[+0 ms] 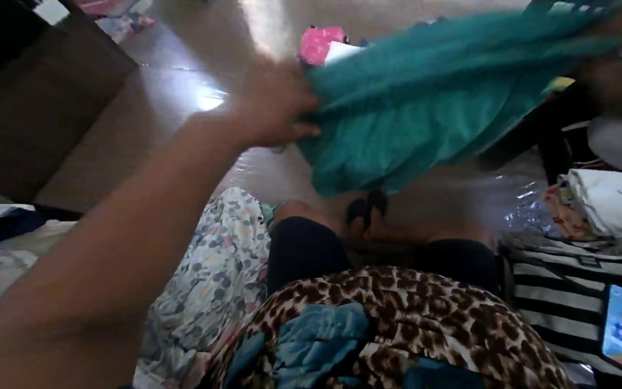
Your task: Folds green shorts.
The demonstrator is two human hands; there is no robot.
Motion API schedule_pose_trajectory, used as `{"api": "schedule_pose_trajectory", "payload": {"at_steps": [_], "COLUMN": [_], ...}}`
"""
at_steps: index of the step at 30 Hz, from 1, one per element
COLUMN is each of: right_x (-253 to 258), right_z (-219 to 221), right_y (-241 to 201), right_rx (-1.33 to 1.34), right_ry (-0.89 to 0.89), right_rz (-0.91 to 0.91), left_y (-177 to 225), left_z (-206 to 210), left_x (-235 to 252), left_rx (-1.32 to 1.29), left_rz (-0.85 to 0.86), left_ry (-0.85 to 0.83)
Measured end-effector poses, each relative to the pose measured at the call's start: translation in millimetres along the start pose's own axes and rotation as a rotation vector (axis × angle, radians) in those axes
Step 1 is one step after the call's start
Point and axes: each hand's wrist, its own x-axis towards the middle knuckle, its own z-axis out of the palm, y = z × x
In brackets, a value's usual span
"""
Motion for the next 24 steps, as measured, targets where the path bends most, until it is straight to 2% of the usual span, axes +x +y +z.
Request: {"api": "schedule_pose_trajectory", "payload": {"at_steps": [1, 3, 6, 9, 12, 16, 20, 24], "right_x": [-4.7, -13.4, -14.3, -8.3, -0.8, -6.4, -9.6, -9.1], "right_z": [12.6, 32.7, 27.0, 24.2, 20.5, 21.7, 20.0, 18.8], "right_y": [-9.7, -12.9, -33.5, -45.8, -40.9, -24.7, -4.1, 47.7], "right_rx": [-0.045, -0.077, 0.068, 0.096, 0.113, 0.166, 0.234, 0.308], "right_ry": [-0.140, -0.271, -0.154, -0.116, -0.095, -0.059, -0.047, 0.092], "right_rz": [-0.050, -0.034, 0.104, 0.060, 0.035, 0.065, 0.192, 0.142], "left_y": [-5.9, -7.4, 14.5, 12.8, 2.8, -5.4, 7.4, 12.2], "left_z": [17.5, 31.6, 24.1, 20.8, 10.3, 9.5, -15.0, -40.1], "left_x": [-2.3, -5.0, -1.9, 6.0, 10.1, 0.0, -1.9, -4.5], "left_rx": [0.007, -0.042, -0.120, -0.071, -0.039, -0.124, -0.316, -0.313], "left_rz": [-0.043, -0.105, -0.136, -0.227, -0.400, -0.366, -0.513, -0.564], "left_ry": [-0.099, -0.207, -0.201, -0.239, -0.272, -0.109, -0.006, 0.193]}}
